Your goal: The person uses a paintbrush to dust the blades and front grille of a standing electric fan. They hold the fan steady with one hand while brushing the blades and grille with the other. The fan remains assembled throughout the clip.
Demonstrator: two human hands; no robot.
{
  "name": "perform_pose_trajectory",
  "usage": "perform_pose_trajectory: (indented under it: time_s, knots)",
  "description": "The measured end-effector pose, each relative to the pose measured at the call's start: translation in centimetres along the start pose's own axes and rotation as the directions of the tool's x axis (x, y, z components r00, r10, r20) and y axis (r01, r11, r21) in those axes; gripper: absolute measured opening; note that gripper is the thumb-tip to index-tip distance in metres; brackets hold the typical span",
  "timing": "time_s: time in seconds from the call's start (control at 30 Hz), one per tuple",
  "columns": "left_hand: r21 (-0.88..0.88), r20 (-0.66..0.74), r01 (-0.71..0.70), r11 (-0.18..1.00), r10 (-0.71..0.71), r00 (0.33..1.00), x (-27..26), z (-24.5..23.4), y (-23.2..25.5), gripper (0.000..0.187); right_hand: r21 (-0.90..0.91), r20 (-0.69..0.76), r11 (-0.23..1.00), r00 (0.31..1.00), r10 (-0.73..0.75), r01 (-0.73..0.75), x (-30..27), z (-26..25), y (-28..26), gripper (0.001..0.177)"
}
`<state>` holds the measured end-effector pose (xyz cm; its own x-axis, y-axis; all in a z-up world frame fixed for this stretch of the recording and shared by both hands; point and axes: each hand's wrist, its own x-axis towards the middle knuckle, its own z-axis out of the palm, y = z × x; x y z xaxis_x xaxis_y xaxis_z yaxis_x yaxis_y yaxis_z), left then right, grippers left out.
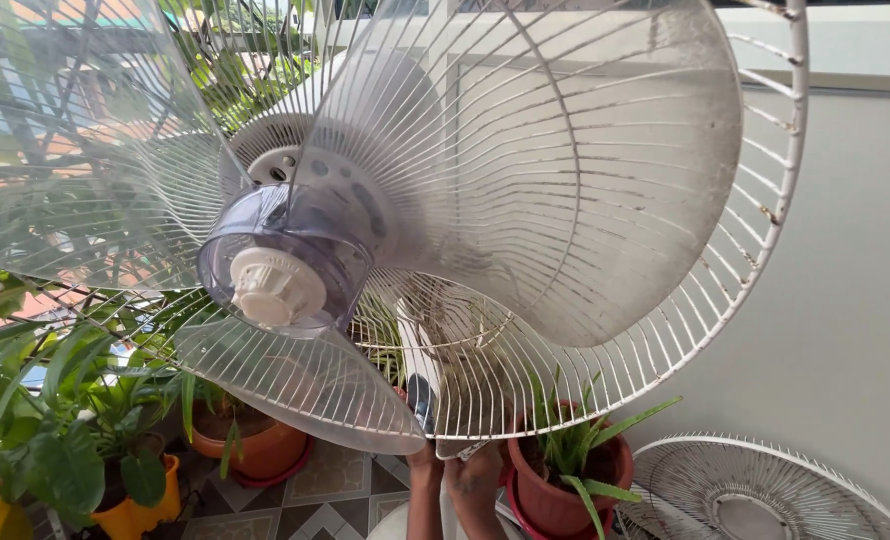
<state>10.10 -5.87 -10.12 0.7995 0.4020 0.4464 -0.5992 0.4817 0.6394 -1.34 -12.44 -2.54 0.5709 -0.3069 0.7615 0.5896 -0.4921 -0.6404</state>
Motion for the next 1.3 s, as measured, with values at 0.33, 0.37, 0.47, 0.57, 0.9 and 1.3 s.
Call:
perform_pose_trajectory:
  time_s: [0.33,0.37,0.47,0.57,0.9,1.3]
  knots:
    - [0.942,-0.04,-0.079,0.326,0.343,0.939,-3.6,2.4,1.3,0.045,0.006,0.18,0.984,0.968,-0.176,0.178,4.2,-2.1,4.2,0.035]
    - [0.94,-0.065,-0.051,0.338,0.323,0.944,-4.1,2.6,1.5,0.043,0.138,0.251,0.989,0.964,-0.088,0.055,4.6,-2.3,4.4,0.032]
    - [0.854,-0.152,0.045,0.519,0.166,0.974,-5.4,3.3,3.6,0.041,0.329,0.458,0.896,0.88,0.123,-0.297,5.3,-3.3,4.6,0.025]
    - [0.973,0.079,-0.092,0.213,0.069,0.995,-5.8,3.5,4.8,0.038,-0.004,0.608,0.837,0.663,0.436,-0.547,6.2,-4.2,3.6,0.033]
    - [0.639,0.009,0.019,0.769,-0.033,0.999,-2.3,1.0,5.4,0.04,0.15,0.265,0.983,0.962,0.065,-0.107,2.5,-5.5,0.9,0.053]
    - [0.471,0.004,0.065,0.88,-0.076,0.997,-3.3,0.0,3.1,0.043,0.337,0.119,0.939,0.992,0.028,-0.067,2.9,-4.7,1.6,0.058]
